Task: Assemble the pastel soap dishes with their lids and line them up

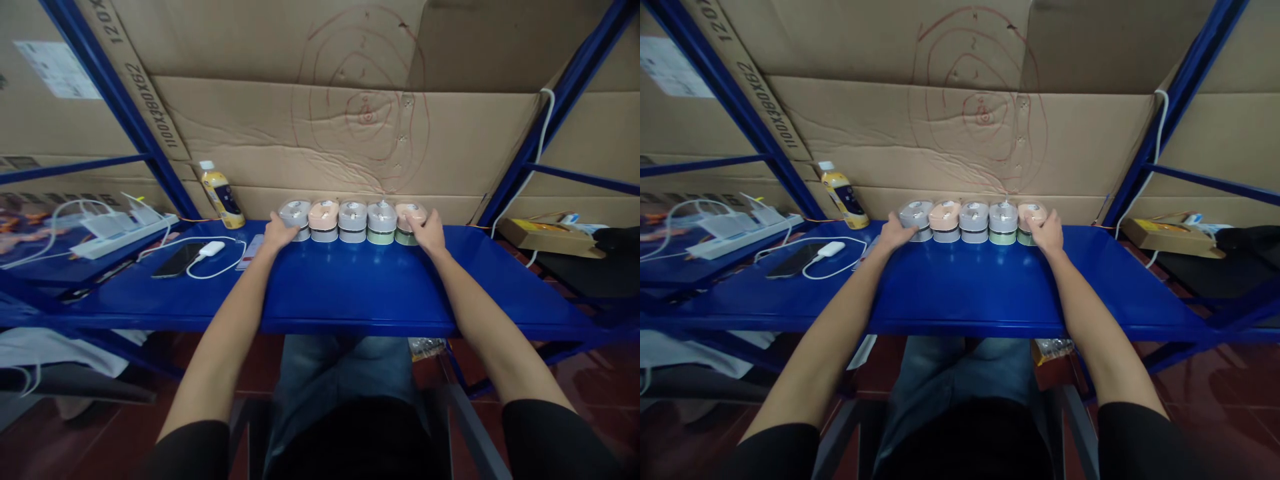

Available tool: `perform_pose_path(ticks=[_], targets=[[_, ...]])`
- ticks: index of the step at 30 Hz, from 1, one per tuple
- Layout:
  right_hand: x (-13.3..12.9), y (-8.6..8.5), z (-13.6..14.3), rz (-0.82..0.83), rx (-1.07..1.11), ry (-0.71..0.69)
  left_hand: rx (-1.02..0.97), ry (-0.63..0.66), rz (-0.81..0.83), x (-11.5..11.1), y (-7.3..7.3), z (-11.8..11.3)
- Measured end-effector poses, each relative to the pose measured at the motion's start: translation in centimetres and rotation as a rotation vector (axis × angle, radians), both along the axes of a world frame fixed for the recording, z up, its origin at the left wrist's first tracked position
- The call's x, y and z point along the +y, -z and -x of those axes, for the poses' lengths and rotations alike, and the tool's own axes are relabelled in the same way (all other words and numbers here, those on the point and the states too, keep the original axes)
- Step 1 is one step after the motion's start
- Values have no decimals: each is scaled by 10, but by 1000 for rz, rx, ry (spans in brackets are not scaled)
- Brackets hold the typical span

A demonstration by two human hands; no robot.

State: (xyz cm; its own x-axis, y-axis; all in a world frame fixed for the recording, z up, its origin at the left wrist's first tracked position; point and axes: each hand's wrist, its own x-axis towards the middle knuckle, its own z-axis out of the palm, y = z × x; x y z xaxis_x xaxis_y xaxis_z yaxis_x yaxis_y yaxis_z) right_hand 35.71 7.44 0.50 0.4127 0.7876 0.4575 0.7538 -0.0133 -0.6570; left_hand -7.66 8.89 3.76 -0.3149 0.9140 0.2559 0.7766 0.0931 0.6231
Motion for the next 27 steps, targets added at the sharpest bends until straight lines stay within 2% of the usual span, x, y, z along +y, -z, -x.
perform_pose_path(ticks=[3,6,9,13,15,17,19,21,24,27], targets=[[-7,-8,16,15,-146,28,18,-25,12,-2,1,0],[-9,-9,23,71,-207,48,39,-64,-79,-6,3,0],[-7,-6,22,51,-204,50,34,-66,-194,-8,5,0],[-4,-10,10,-74,-82,72,7,-13,-488,-12,4,-2],[-7,-20,3,-189,20,73,-3,39,-666,-18,2,-7],[-16,-35,-2,-320,89,22,-32,156,-784,-25,0,-16],[-29,-50,-1,-406,110,-130,-107,368,-788,-32,1,-26],[-44,-61,9,-386,116,-391,-248,637,-665,-37,5,-36],[-65,-61,36,-139,143,-817,-483,973,-364,-37,15,-46],[-73,-45,64,114,135,-1067,-509,1146,-111,-35,26,-48]])
